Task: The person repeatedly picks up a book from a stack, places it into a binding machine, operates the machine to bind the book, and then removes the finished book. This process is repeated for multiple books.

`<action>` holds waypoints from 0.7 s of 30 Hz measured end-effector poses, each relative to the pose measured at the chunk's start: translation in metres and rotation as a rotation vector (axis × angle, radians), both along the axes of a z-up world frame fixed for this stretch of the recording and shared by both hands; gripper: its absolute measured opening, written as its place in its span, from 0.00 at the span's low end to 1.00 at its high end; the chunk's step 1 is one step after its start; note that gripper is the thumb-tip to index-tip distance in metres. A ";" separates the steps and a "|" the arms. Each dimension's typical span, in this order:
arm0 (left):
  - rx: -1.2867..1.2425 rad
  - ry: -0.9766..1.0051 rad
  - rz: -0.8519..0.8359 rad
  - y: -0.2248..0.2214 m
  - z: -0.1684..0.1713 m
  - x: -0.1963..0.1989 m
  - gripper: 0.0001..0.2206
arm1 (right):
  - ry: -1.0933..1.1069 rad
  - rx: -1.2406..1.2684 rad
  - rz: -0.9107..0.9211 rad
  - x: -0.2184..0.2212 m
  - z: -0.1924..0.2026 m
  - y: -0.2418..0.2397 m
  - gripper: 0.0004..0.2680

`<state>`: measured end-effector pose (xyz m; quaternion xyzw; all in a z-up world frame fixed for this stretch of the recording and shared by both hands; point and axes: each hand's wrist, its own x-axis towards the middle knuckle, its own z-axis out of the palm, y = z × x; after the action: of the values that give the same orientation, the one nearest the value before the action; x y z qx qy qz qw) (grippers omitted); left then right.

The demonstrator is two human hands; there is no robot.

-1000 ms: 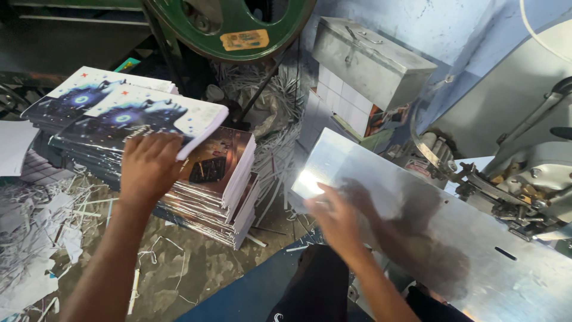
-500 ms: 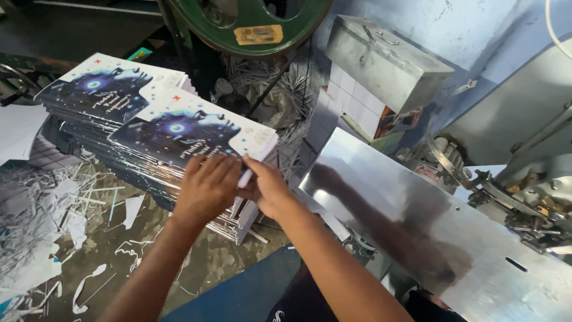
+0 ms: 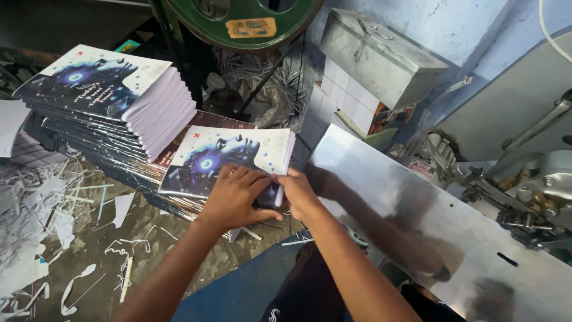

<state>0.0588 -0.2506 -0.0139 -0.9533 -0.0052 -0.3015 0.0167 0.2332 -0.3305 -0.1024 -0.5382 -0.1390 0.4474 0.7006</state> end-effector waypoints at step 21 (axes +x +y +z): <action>-0.553 -0.109 0.201 0.164 -0.062 0.073 0.22 | -0.232 -0.118 0.095 0.023 0.006 -0.018 0.14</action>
<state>0.1319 -0.0867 -0.0763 -0.8987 -0.1823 -0.3364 -0.2144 0.2559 -0.3482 -0.0968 -0.6195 -0.2176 0.4222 0.6250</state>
